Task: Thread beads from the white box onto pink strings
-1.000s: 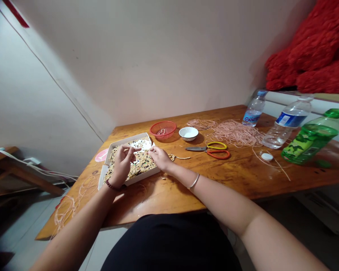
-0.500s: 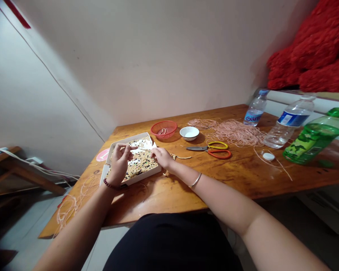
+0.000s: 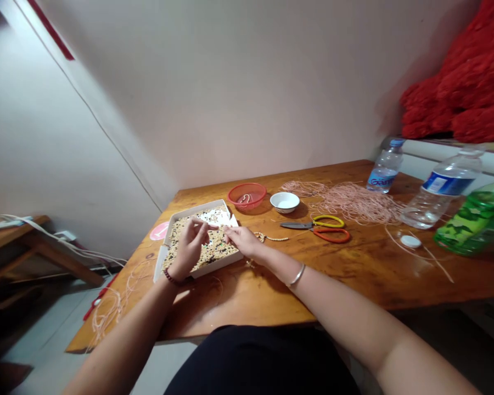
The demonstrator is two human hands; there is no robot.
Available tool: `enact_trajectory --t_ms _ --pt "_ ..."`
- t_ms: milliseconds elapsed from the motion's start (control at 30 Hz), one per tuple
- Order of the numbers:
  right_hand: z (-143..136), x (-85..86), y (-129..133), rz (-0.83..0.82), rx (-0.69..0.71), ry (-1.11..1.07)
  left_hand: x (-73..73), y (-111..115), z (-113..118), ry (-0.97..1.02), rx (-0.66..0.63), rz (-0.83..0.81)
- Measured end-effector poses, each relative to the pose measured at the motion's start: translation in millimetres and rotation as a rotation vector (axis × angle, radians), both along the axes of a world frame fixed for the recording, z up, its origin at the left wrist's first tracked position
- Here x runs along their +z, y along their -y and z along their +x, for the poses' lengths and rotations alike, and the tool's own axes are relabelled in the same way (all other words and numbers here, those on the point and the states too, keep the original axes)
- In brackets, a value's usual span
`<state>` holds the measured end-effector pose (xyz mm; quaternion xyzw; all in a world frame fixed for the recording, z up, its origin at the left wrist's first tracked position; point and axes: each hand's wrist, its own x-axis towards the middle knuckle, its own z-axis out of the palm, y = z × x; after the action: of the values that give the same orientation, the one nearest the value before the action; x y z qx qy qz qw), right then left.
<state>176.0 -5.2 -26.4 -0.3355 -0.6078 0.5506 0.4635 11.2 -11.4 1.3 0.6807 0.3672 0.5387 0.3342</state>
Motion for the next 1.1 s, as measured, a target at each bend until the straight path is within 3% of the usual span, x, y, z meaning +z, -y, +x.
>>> enact_trajectory --t_ms 233,400,600,767,933,1100 --pt "0 -4.6 -1 0.111 -0.054 0.041 -1.7 0 -3 -0.015 0.026 0.005" --pt "-1 -8.6 -3 0.059 -0.114 0.095 -1.0 -2 -2 -0.003 0.025 -0.001" --pt "-3 -9.5 -4 0.142 -0.151 -0.009 0.0 -2 -2 0.000 0.036 -0.014" --pt "-3 -12.0 -3 0.138 -0.117 0.050 0.7 -2 -2 0.016 0.029 -0.022" --pt "-3 -10.6 -2 0.228 -0.168 -0.003 1.2 -2 -2 0.020 0.070 -0.011" --pt "-3 -10.9 -3 0.128 -0.150 -0.023 3.4 -3 -3 0.038 0.112 -0.007"
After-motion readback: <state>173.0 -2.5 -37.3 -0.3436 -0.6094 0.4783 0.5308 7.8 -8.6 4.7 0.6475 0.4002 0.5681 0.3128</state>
